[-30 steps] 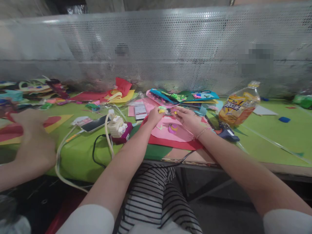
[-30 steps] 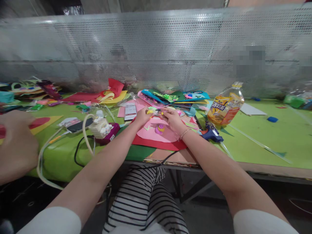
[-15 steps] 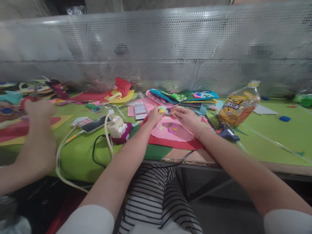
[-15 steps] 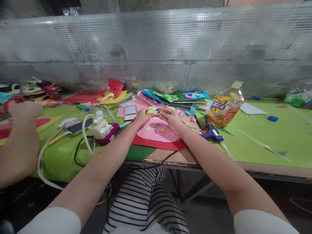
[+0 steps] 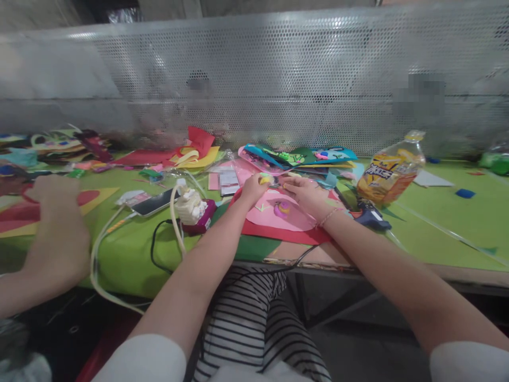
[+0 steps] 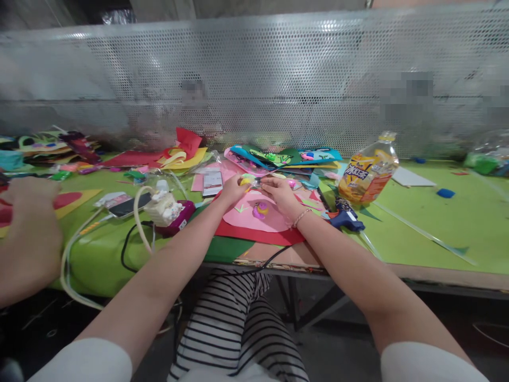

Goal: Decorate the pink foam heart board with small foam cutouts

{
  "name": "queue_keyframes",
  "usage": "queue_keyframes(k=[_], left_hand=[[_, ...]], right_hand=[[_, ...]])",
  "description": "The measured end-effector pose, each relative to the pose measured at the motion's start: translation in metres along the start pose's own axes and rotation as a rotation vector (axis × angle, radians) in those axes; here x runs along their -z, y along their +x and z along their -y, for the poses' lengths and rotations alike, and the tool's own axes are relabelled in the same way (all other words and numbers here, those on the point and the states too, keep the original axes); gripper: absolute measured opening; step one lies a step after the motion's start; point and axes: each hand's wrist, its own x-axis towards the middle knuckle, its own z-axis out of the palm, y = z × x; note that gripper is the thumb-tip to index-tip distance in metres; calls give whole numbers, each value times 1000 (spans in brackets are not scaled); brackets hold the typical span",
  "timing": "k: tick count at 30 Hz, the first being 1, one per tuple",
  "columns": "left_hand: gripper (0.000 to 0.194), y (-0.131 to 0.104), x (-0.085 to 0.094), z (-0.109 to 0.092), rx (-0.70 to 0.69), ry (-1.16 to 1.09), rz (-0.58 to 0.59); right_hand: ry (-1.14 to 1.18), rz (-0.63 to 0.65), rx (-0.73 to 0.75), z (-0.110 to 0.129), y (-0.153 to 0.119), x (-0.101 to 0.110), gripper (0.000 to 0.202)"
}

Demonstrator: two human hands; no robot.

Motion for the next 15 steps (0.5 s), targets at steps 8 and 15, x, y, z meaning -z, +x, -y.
queue_keyframes(k=[8,15], left_hand=[[17,-4,-2,-12,-174,-297,240],[15,0,-4,-6,-165,-314,240]], right_hand=[[-660,19,351,-2,7,7,29],[-866,-21,504,-1,4,6,31]])
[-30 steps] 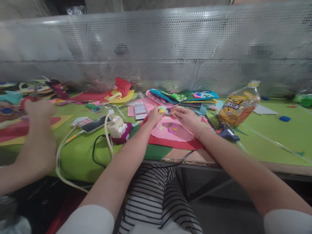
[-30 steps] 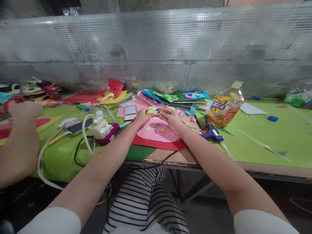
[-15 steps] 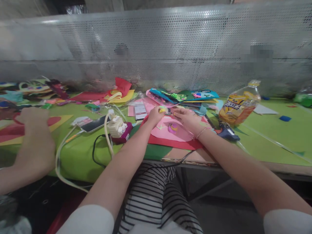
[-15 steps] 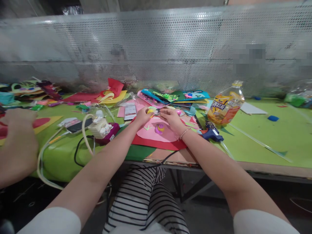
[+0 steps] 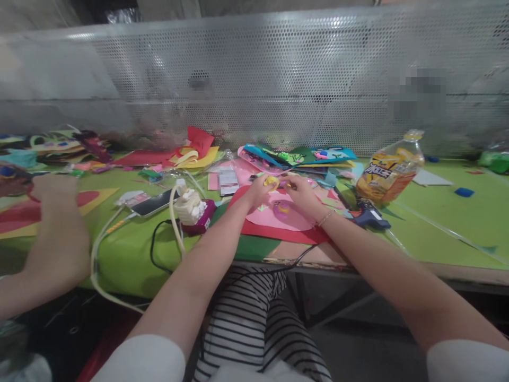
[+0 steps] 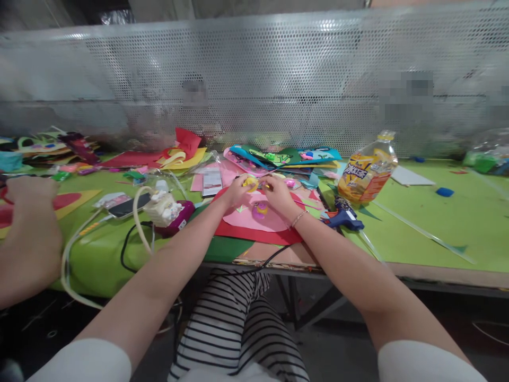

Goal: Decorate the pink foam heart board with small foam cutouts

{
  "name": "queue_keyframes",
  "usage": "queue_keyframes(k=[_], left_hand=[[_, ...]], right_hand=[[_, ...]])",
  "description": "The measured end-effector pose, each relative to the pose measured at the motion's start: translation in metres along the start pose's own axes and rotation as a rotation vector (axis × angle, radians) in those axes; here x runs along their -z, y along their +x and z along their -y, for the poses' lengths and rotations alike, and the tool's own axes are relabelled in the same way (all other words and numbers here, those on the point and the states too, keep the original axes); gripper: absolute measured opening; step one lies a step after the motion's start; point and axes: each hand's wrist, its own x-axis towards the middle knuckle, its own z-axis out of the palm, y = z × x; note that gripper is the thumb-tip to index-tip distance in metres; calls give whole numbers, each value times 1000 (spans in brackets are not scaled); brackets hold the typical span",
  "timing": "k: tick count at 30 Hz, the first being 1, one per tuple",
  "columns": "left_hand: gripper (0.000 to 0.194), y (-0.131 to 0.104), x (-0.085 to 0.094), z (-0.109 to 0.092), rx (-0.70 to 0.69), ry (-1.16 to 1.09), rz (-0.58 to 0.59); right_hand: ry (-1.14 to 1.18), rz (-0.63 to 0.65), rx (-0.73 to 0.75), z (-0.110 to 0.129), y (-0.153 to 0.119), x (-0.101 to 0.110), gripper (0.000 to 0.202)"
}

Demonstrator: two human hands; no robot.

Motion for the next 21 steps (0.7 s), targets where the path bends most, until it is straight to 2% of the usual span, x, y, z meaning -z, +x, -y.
queue_keyframes(k=[4,11,15,17,19,21], left_hand=[[11,-2,-1,-2,51,-87,17],[21,-7,-4,-13,-2,181,56],[21,-7,-8,-16,-37,247,56],[19,-7,-7,-15,-55,229,56],[21,-6,-2,-12,-70,200,1],[24,-5,6,-7,-68,208,-112]], right_hand=[[-80,126,16,5,-2,1,34],[-68,345,19,-1,-3,3,27],[-21,339,40,-4,-2,5,25],[-10,295,29,-1,-2,6,24],[25,199,-27,4,-1,7,25],[100,85,-130,11,1,10,27]])
